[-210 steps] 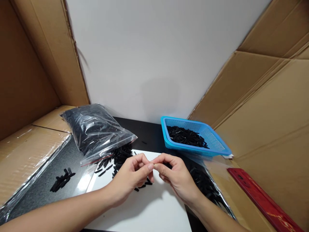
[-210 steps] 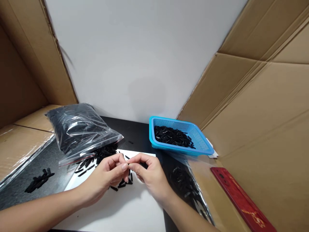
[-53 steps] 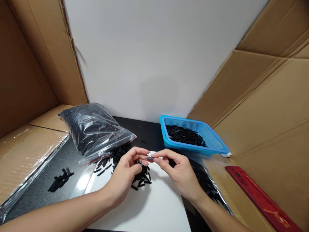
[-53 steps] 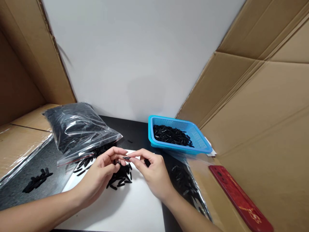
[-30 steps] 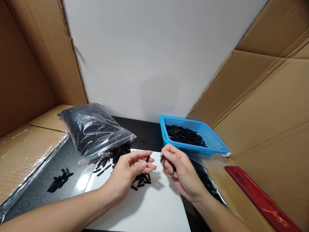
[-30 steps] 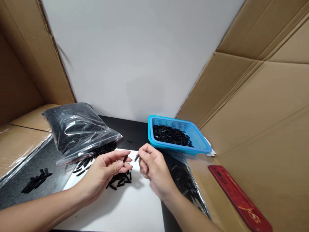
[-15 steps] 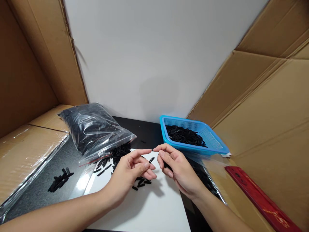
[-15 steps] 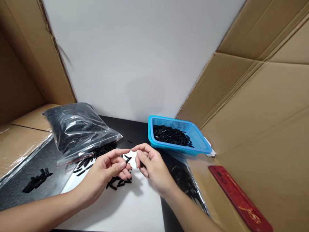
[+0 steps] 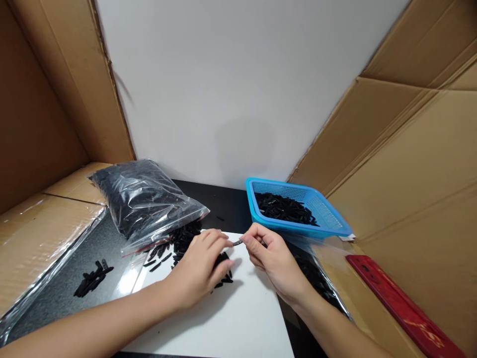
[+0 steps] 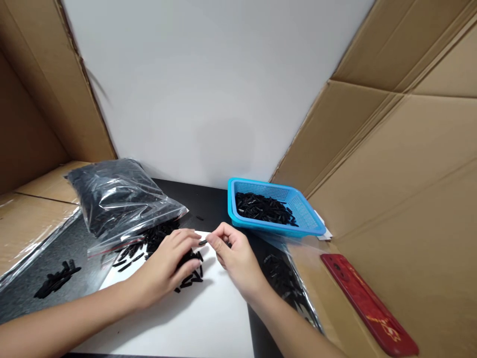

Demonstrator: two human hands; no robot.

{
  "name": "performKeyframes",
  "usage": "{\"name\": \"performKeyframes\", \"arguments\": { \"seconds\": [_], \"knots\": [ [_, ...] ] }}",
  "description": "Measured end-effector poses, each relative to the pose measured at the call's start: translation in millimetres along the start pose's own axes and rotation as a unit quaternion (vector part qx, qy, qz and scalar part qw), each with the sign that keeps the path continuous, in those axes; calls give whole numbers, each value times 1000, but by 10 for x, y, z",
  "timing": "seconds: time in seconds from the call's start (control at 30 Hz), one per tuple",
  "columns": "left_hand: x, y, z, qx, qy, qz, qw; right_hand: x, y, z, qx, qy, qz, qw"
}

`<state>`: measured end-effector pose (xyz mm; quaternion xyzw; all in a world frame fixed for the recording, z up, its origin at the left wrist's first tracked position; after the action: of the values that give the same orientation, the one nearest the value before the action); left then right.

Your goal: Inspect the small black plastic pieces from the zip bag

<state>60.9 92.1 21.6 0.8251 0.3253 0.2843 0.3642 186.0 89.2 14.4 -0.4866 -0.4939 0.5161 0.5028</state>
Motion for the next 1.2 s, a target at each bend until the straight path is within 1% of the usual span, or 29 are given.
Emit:
{"name": "performKeyframes", "arguments": {
  "seconds": [0.03, 0.1, 0.17, 0.23, 0.33, 0.43, 0.53, 0.63, 0.7, 0.8, 0.87, 0.93, 0.97, 1.0, 1.03, 1.1, 1.17, 1.2],
  "knots": [
    [-6, 17, 34, 86, -11, 39, 995, -1, 17, 15, 27, -6, 10, 1000],
    [-25, 13, 140, 200, -43, 94, 974, -11, 24, 55, 67, -22, 24, 997],
    [-35, -21, 237, 268, -75, 116, 953, -30, 6, 94, 89, -37, 31, 995],
    [-36, -38, 293, 313, -92, 125, 937, -52, -23, 125, 102, -49, 29, 993],
    [-46, 5, 321, 347, -84, 148, 922, -76, -60, 151, 104, -57, 17, 993],
    [-77, 64, 360, 344, -76, 180, 918, -86, -72, 164, 101, -60, 9, 993],
    [-84, 66, 391, 328, -74, 189, 923, -89, -74, 179, 100, -60, 7, 993],
    [-30, 23, 338, 310, -62, 164, 935, -98, -71, 203, 110, -62, 17, 992],
    [33, -3, 219, 276, -34, 132, 952, -103, -55, 205, 130, -56, 35, 989],
    [119, -68, -68, 162, 37, 55, 984, -102, -6, 212, 177, -55, 76, 980],
    [136, -92, -213, 101, 72, 14, 992, -90, 30, 220, 215, -62, 102, 969],
    [128, -76, -281, 54, 85, -12, 995, -68, 63, 212, 248, -62, 120, 959],
    [119, -72, -288, 13, 85, -28, 996, -55, 77, 202, 256, -60, 125, 957],
    [107, -88, -270, -59, 79, -55, 994, -44, 87, 193, 254, -58, 125, 957],
    [94, -107, -219, -146, 64, -84, 984, -35, 92, 186, 241, -58, 122, 961],
    [60, -124, -58, -302, 21, -142, 942, -25, 81, 180, 189, -62, 100, 975],
    [30, -107, 77, -385, -15, -176, 906, -26, 40, 166, 117, -60, 58, 990],
    [22, -99, 116, -404, -25, -184, 896, -30, 9, 155, 75, -56, 31, 995]
  ]
}}
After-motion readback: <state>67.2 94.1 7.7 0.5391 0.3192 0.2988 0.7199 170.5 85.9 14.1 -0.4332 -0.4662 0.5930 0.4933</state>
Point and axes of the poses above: each hand's wrist, its own x-axis towards the middle knuckle, its own z-axis out of the palm, y = z × x, the point moved 9 cm from there along x, towards the middle knuckle, and after that the axes turned 3 degrees about -x, right-handed, at the moved point
